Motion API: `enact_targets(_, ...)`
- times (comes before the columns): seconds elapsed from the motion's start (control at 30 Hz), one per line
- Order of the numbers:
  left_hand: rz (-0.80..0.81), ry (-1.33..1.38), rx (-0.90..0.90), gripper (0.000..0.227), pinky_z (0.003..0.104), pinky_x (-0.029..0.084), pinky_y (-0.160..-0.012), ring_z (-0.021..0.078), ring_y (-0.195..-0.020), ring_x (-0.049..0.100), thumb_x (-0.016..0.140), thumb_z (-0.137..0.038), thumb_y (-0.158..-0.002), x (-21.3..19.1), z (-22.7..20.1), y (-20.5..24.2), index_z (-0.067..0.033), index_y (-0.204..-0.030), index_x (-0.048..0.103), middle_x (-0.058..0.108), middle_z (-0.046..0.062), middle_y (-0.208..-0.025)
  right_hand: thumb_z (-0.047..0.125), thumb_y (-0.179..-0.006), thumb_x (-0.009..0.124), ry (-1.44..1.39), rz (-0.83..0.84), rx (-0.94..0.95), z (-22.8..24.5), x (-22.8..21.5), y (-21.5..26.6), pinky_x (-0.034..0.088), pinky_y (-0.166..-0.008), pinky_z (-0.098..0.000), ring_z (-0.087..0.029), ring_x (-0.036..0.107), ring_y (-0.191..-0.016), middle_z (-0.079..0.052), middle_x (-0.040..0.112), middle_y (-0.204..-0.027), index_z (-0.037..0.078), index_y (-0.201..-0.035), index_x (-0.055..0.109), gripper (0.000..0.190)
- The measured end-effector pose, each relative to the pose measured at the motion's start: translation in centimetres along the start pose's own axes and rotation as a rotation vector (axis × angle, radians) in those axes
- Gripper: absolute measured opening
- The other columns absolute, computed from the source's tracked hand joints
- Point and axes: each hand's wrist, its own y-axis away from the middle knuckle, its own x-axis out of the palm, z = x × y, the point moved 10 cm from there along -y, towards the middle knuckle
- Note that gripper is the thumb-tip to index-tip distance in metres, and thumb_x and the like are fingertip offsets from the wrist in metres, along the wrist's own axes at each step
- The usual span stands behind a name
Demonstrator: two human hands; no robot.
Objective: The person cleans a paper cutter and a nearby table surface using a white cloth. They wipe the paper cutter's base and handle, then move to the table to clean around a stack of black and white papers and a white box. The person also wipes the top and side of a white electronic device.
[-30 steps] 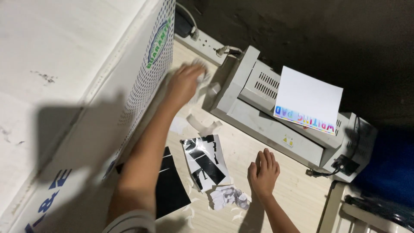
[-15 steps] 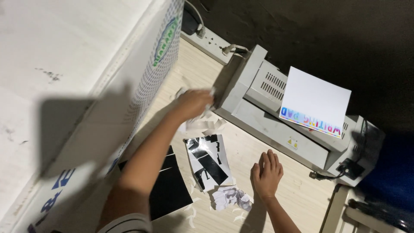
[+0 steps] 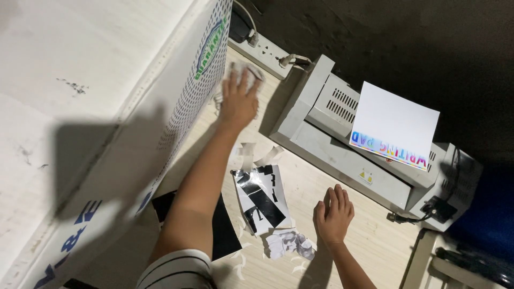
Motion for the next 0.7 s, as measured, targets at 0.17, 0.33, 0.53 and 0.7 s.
enact_targets(0.17, 0.214, -0.118, 0.221, 0.038, 0.055, 0.016, -0.124, 0.0354, -0.156, 0.022, 0.050, -0.011, -0.098, 2.7, -4.5, 4.1, -0.0159, -0.133, 0.065, 0.036, 0.013, -0.164, 0.030, -0.098, 0.055, -0.024, -0.027, -0.006, 0.2, -0.4, -0.1, 0.017, -0.125, -0.0505, -0.029, 0.029, -0.155, -0.009, 0.039, -0.164, 0.009, -0.147, 0.051, 0.053)
enact_targets(0.33, 0.260, 0.672, -0.253, 0.037, 0.043, 0.030, -0.125, 0.0315, -0.150, 0.041, 0.052, -0.014, -0.103, 0.5, 1.4, 2.2, -0.0122, -0.139, 0.062, 0.048, 0.012, -0.158, 0.029, -0.096, 0.056, -0.025, -0.030, 0.007, -0.5, 0.2, 0.1, 0.018, -0.124, -0.0510, -0.029, 0.030, -0.154, -0.010, 0.041, -0.163, 0.010, -0.146, 0.052, 0.053)
enact_targets(0.53, -0.087, -0.077, 0.196, 0.064, 0.060, 0.022, -0.116, 0.0433, -0.143, 0.034, 0.058, 0.010, -0.073, 3.8, 0.4, -1.4, -0.0083, -0.133, 0.067, 0.046, 0.018, -0.156, 0.029, -0.094, 0.057, -0.028, -0.014, 0.020, 0.1, -0.4, -0.1, 0.017, -0.123, -0.0521, -0.030, 0.029, -0.153, -0.010, 0.041, -0.161, 0.010, -0.144, 0.052, 0.053)
enact_targets(0.7, 0.123, -0.045, 0.349, 0.048, 0.051, 0.022, -0.126, 0.0281, -0.152, 0.034, 0.057, 0.008, -0.087, 5.8, -3.6, 4.4, -0.0125, -0.128, 0.070, 0.047, 0.007, -0.159, 0.028, -0.094, 0.058, -0.052, -0.007, 0.012, 0.5, -0.9, -0.2, 0.018, -0.123, -0.0528, -0.031, 0.030, -0.152, -0.010, 0.041, -0.162, 0.009, -0.145, 0.052, 0.054)
